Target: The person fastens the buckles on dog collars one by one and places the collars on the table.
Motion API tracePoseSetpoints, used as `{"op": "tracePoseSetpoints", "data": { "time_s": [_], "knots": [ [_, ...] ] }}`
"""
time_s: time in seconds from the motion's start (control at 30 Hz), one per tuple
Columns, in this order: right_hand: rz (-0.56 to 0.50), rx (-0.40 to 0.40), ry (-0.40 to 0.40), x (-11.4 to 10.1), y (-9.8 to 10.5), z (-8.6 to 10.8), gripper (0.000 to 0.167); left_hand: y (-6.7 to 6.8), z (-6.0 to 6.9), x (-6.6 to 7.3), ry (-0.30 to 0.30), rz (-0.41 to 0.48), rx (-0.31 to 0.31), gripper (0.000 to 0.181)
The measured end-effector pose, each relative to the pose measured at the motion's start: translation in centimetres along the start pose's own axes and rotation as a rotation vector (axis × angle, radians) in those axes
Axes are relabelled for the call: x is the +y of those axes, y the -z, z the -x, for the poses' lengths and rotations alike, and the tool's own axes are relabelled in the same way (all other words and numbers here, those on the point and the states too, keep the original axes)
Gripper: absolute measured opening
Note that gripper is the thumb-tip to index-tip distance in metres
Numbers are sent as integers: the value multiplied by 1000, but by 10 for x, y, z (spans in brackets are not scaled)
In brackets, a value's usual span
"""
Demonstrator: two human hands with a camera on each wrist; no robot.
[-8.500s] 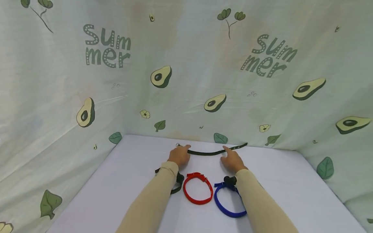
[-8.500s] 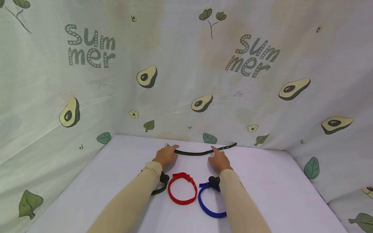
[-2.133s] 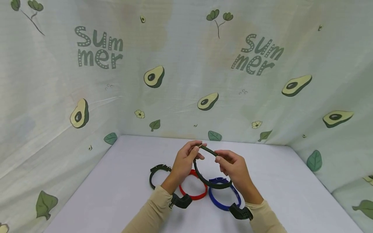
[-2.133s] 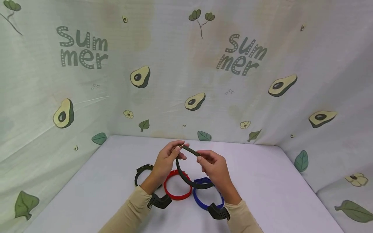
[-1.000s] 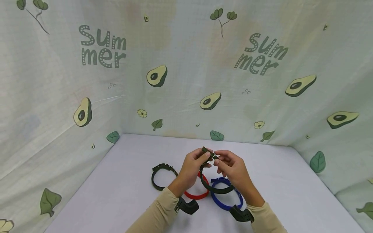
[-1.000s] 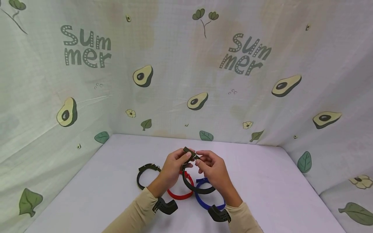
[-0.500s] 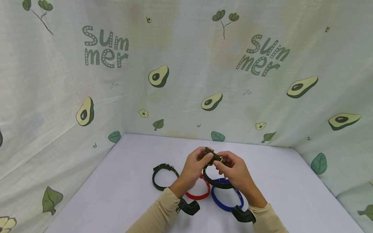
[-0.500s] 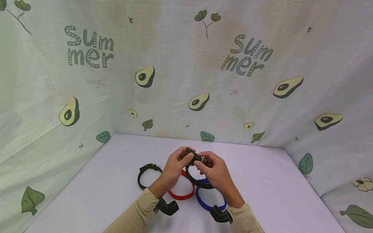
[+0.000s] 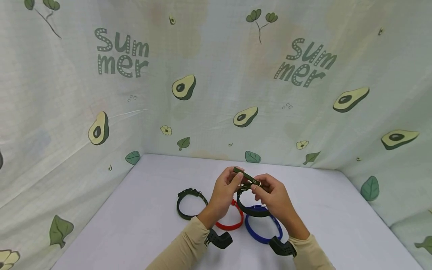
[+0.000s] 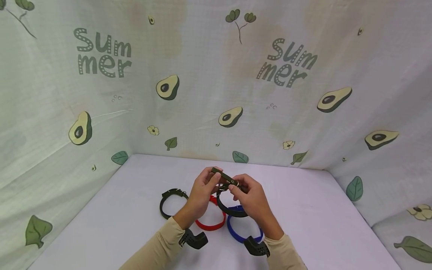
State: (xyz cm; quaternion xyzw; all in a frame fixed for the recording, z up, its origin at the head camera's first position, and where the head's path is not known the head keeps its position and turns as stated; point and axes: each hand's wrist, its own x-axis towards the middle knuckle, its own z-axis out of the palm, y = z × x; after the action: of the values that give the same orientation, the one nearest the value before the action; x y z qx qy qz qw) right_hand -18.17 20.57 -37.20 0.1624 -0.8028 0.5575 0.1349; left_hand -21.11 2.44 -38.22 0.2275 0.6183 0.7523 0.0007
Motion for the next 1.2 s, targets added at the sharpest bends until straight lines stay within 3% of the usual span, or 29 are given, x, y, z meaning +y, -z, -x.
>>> {"op": "tracePoseSetpoints", "data": {
  "time_s": [0.27, 0.37, 0.53, 0.63, 0.87, 1.0, 1.2],
  "knots": [
    [10, 11, -7, 2, 3, 0, 16, -2, 0, -1, 3, 44, 14, 35],
    [-18, 31, 1, 3, 4, -1, 13, -3, -1, -2, 20, 51, -22, 34],
    [-114, 102, -4, 2, 4, -1, 13, -4, 1, -5, 55, -76, -114, 35],
    [-187, 162, -4, 1, 3, -2, 17, -6, 3, -7, 51, -114, -129, 31],
    [-280, 217, 125, -2, 4, -4, 33, -9, 4, -4, 30, -116, -96, 24],
    [-214, 205, 216, -4, 6, -4, 45, -8, 5, 0, 32, -132, -80, 25],
    [70, 207, 344, -8, 16, 0, 67, -7, 7, 8, -20, -217, -107, 25]
  ]
}}
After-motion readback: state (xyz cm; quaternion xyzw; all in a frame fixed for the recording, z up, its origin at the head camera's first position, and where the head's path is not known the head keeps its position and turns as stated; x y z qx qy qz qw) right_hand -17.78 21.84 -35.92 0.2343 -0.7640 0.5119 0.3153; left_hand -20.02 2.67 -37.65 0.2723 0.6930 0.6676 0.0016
